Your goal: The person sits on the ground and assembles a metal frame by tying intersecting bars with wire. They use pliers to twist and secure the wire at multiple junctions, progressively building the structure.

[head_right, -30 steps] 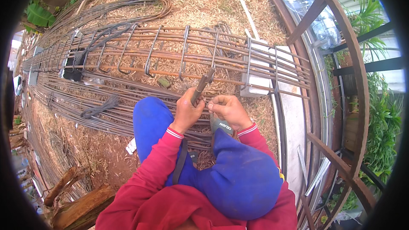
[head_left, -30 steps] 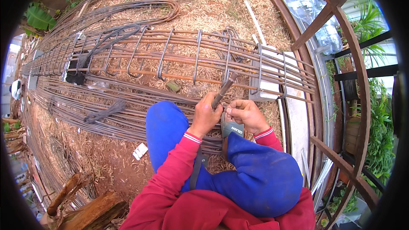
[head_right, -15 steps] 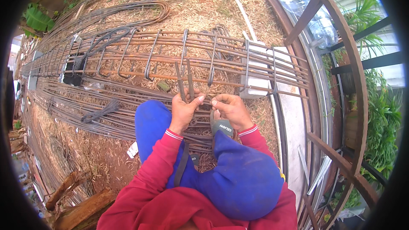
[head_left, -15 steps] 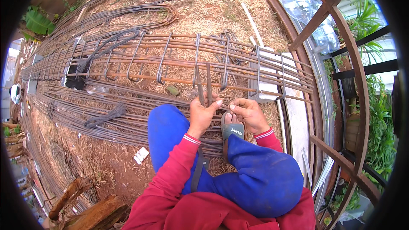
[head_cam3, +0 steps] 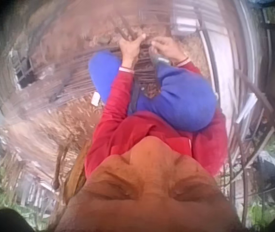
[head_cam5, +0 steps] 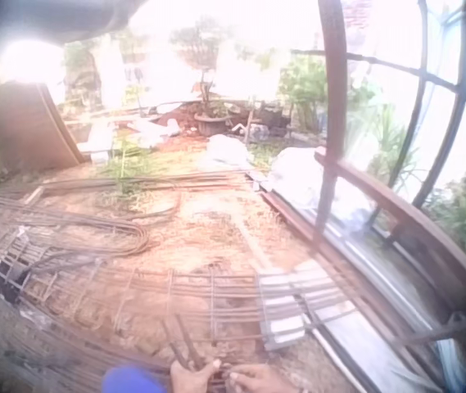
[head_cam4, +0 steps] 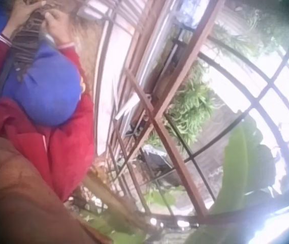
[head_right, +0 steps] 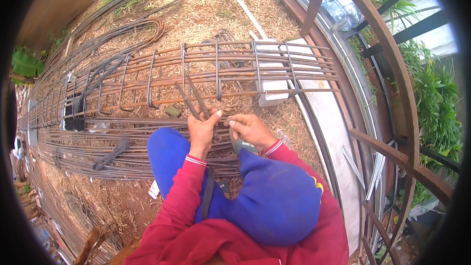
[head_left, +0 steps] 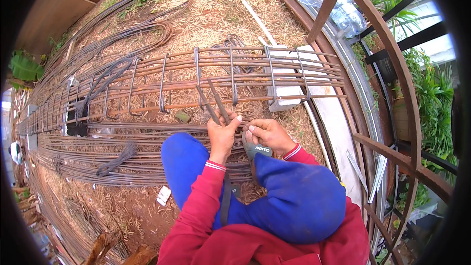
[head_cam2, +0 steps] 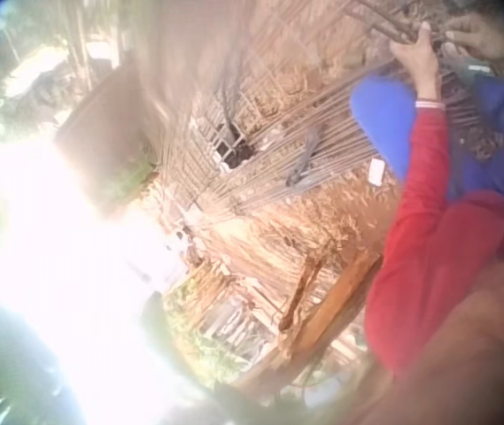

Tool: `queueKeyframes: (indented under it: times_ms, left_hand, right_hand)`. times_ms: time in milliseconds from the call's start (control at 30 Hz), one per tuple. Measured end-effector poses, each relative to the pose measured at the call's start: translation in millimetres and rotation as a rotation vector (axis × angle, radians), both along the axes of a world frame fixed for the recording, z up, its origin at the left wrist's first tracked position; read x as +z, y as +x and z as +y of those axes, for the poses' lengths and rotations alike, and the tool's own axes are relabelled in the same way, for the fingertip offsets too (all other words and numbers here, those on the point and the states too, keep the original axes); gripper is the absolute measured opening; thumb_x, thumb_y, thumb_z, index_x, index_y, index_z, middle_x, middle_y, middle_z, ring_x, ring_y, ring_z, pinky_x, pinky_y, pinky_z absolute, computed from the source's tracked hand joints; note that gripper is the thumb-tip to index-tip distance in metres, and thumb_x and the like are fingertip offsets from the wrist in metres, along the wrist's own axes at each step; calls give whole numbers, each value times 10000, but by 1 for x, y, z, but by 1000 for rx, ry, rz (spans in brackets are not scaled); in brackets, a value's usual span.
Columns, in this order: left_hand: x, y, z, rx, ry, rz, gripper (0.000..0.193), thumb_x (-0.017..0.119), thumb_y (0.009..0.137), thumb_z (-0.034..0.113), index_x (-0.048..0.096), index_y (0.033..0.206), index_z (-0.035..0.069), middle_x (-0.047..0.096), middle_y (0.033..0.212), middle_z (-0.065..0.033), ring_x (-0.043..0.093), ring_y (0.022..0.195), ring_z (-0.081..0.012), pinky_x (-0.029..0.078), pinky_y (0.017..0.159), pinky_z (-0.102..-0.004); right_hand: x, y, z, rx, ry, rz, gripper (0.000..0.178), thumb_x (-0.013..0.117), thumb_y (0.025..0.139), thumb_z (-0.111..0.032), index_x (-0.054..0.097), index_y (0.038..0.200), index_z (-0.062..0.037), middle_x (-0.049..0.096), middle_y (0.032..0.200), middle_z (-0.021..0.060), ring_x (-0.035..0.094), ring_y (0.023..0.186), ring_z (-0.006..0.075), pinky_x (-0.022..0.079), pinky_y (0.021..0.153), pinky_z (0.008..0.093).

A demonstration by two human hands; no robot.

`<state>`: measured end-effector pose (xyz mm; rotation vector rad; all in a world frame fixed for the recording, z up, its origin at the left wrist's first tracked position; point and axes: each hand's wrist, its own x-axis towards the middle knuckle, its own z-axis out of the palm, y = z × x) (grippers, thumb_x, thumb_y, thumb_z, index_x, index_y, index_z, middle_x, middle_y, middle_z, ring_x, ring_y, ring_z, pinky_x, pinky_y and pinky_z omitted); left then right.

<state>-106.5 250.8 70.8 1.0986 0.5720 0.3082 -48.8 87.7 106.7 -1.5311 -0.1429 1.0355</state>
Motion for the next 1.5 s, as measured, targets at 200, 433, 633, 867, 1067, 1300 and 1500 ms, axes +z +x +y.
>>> queueKeyframes:
  times_ms: [200,433,633,867,1067,1300,1500]
  left_hand:
    - [-14,2,-6,-185,59,140,200,698,976,167,606,1028,-3,660,830,-53,593,632,-104,501,579,-248]
    - [-26,-4,-10,-415,-353,18,371,499,1075,339,642,1031,-1,613,1281,-154,615,1129,-223,550,889,-366]
    - [-28,14,-23,-514,-584,-20,345,501,1073,330,630,1046,11,542,1379,-141,613,1142,-240,549,918,-397]
    - [-25,21,-39,-621,-21,160,293,543,1067,278,633,1112,3,669,919,-62,634,815,-118,534,729,-284]
    - [-16,20,-62,-812,321,108,382,603,1024,295,618,1181,-53,664,958,-94,621,860,-148,509,791,-319]
    - [-18,14,-45,-666,-18,36,554,441,1079,455,636,1224,-43,641,986,-69,607,953,-124,501,866,-294]
    - [-32,12,-16,-448,197,144,212,506,1021,30,620,1193,-20,688,1071,-100,622,778,-114,537,725,-268]
  right_hand:
    - [-36,-14,-28,-385,-33,6,215,565,1033,-132,676,1144,17,594,738,-25,508,624,39,392,541,189]
    - [-50,-12,-40,-469,101,74,201,565,1027,-88,642,1161,41,647,842,29,598,716,91,507,643,232]
    - [-30,-2,-22,-345,31,11,168,600,994,-70,662,1099,46,677,858,57,682,784,186,561,710,321]
    - [27,24,-42,205,-537,-1462,465,698,841,-122,630,1300,-128,596,1290,106,468,1355,317,383,1092,484]
    - [29,50,-43,538,-682,-1796,465,659,841,-125,606,1303,-107,576,1302,87,417,1399,310,227,1210,497]
    - [-6,44,-77,303,-475,-1494,278,648,742,-44,562,1006,-20,522,1040,162,515,1142,372,458,992,459]
    - [-67,-27,-122,-213,-754,-1047,240,679,784,-58,548,977,-3,518,978,199,496,983,420,400,852,520]
